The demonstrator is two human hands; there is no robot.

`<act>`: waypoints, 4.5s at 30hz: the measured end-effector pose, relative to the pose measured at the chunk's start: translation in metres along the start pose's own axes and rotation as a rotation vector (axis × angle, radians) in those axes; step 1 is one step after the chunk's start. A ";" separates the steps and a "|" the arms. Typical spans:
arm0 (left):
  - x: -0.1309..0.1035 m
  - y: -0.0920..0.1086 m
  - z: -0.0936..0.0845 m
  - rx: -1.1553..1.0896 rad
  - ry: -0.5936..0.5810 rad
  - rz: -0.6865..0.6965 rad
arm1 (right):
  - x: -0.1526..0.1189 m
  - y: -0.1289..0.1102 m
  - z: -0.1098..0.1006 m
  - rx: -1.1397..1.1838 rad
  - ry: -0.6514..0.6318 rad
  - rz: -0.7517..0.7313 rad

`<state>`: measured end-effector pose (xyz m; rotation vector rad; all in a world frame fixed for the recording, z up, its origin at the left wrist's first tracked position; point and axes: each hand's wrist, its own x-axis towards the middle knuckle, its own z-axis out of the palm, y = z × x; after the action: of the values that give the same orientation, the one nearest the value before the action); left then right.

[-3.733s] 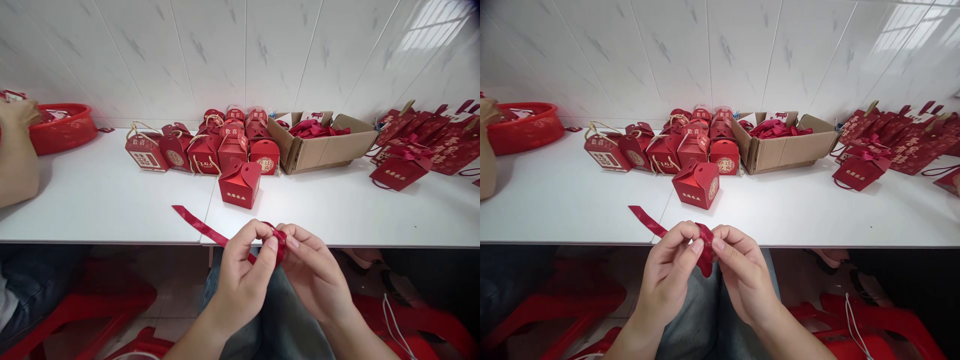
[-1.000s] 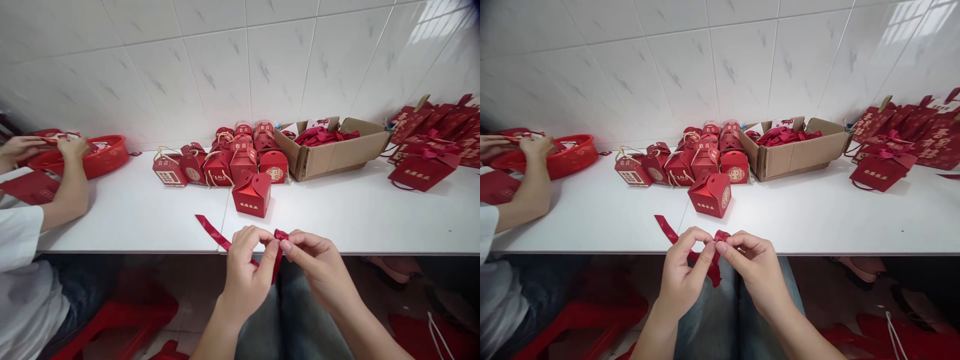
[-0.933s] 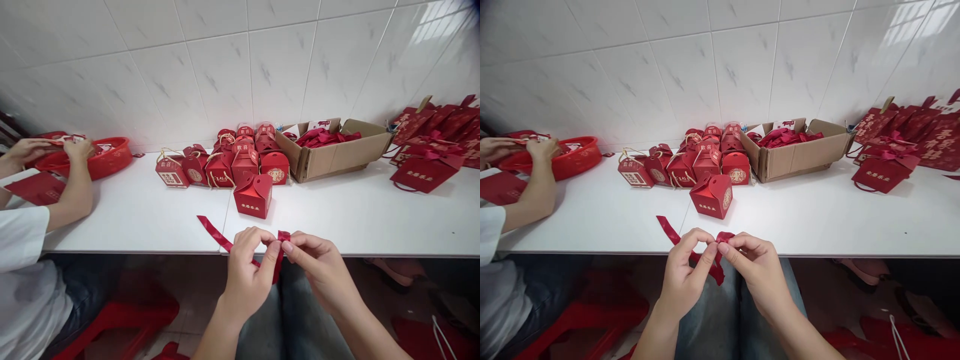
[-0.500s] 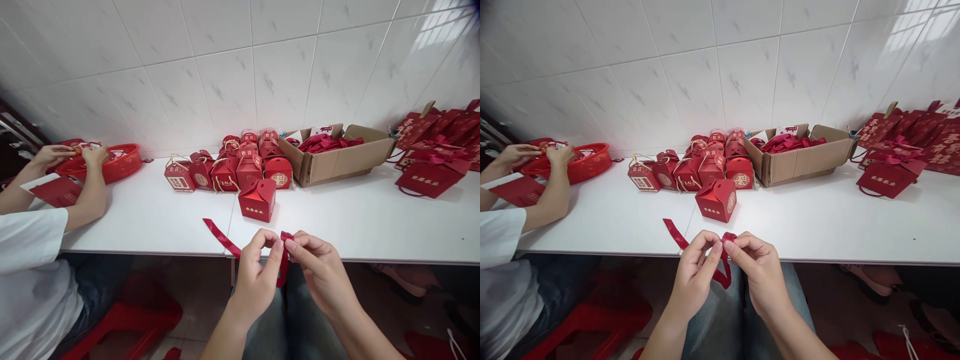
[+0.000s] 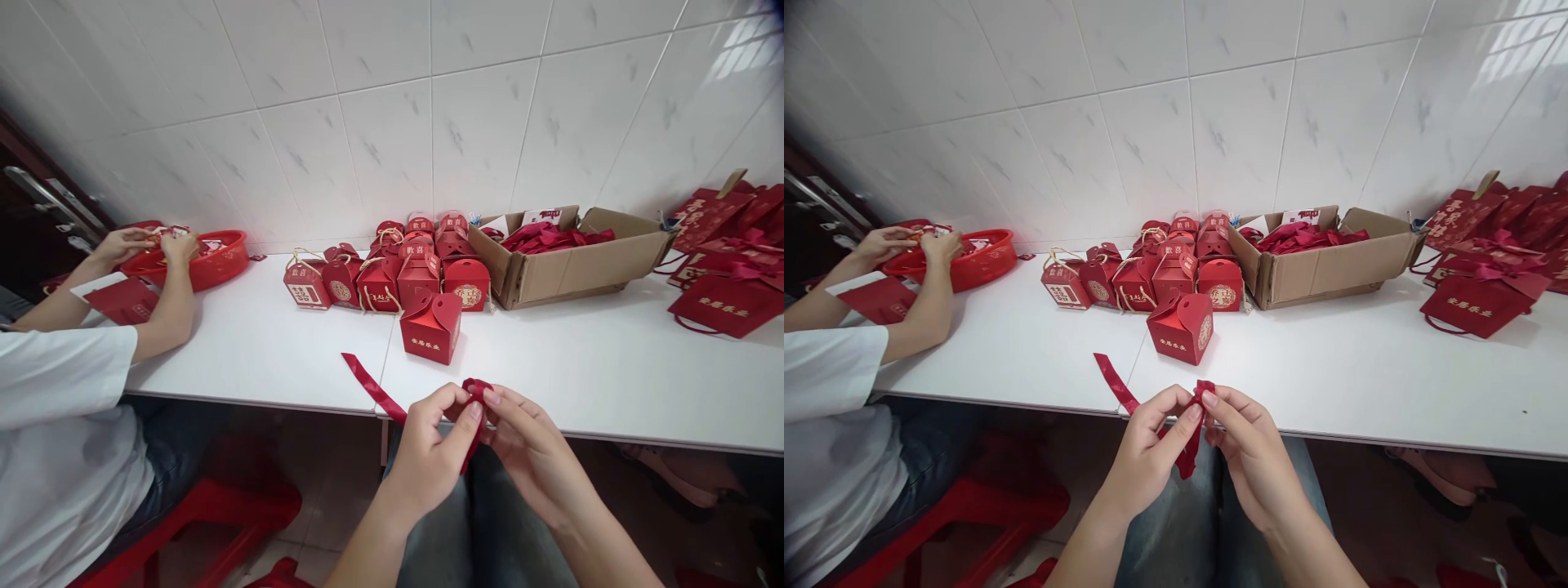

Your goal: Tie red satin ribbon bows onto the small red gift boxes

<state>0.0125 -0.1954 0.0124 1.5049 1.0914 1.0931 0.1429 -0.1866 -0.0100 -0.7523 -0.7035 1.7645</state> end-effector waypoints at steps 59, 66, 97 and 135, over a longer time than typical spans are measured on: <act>0.115 -0.038 -0.043 0.581 0.404 0.197 | 0.006 -0.117 -0.056 -0.397 0.229 -0.332; 0.085 -0.014 -0.024 0.756 0.281 0.145 | 0.025 -0.116 -0.030 -0.586 0.128 -0.284; 0.099 0.002 -0.033 0.647 -0.047 0.220 | 0.077 -0.121 -0.010 -1.264 -0.222 0.019; 0.092 0.010 -0.044 0.572 0.034 0.233 | 0.078 -0.138 0.032 -0.947 -0.201 -0.490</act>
<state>-0.0106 -0.0998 0.0408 2.1102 1.3499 1.0085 0.1788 -0.0766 0.1029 -0.9037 -1.7478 1.0055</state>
